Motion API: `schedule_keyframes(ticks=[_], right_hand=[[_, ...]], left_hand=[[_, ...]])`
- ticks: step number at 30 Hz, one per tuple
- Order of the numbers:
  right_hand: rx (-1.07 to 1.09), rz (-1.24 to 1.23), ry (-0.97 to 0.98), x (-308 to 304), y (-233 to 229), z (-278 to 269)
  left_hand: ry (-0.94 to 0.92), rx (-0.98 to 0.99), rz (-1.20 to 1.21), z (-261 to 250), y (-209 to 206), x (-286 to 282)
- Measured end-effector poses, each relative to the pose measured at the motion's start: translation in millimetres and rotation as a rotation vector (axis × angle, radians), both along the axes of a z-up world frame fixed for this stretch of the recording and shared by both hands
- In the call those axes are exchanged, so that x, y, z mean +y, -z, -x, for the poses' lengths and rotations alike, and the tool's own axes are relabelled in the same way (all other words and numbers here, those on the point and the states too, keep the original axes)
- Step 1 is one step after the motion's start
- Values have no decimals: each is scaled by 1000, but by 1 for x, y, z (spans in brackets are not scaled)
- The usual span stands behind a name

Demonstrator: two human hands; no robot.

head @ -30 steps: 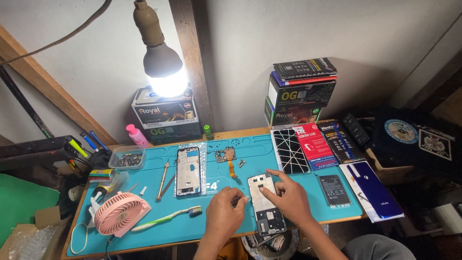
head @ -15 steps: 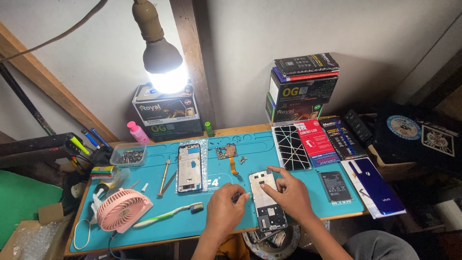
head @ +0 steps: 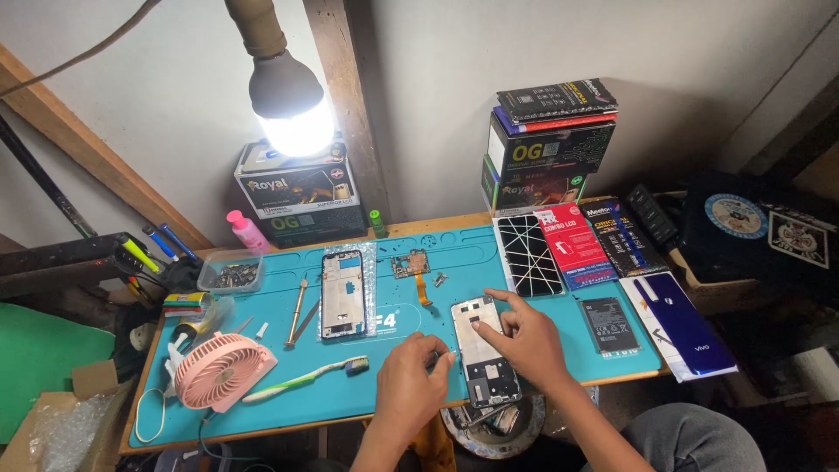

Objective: The person cleans a disassembled smartphone chassis with a toothbrush, then uses tweezers to remove a small internal component from the device. The person handles the chassis and component throughout the process.

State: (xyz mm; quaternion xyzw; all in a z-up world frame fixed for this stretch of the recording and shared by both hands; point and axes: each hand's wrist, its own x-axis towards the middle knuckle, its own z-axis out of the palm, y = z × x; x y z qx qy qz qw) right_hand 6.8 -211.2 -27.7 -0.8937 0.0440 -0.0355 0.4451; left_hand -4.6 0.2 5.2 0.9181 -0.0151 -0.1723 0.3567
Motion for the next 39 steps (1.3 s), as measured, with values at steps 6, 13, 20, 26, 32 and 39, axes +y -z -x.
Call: schedule_keyframes(ticks=[6, 13, 20, 26, 32, 39], right_hand=[[-7, -8, -6, -1, -1, 0], [11, 4, -6, -2, 1, 1], [20, 20, -11, -4, 0, 1], [38, 9, -11, -4, -5, 2], [15, 7, -19, -5, -6, 4], [-13, -16, -9, -6, -4, 5]], left_hand=[[55, 9, -7, 30, 14, 5], [86, 6, 2, 54, 12, 7], [50, 58, -30, 58, -2, 3], [29, 83, -51, 60, -7, 0], [-30, 123, -40, 64, -1, -4], [-134, 184, 194, 66, 9, -8]])
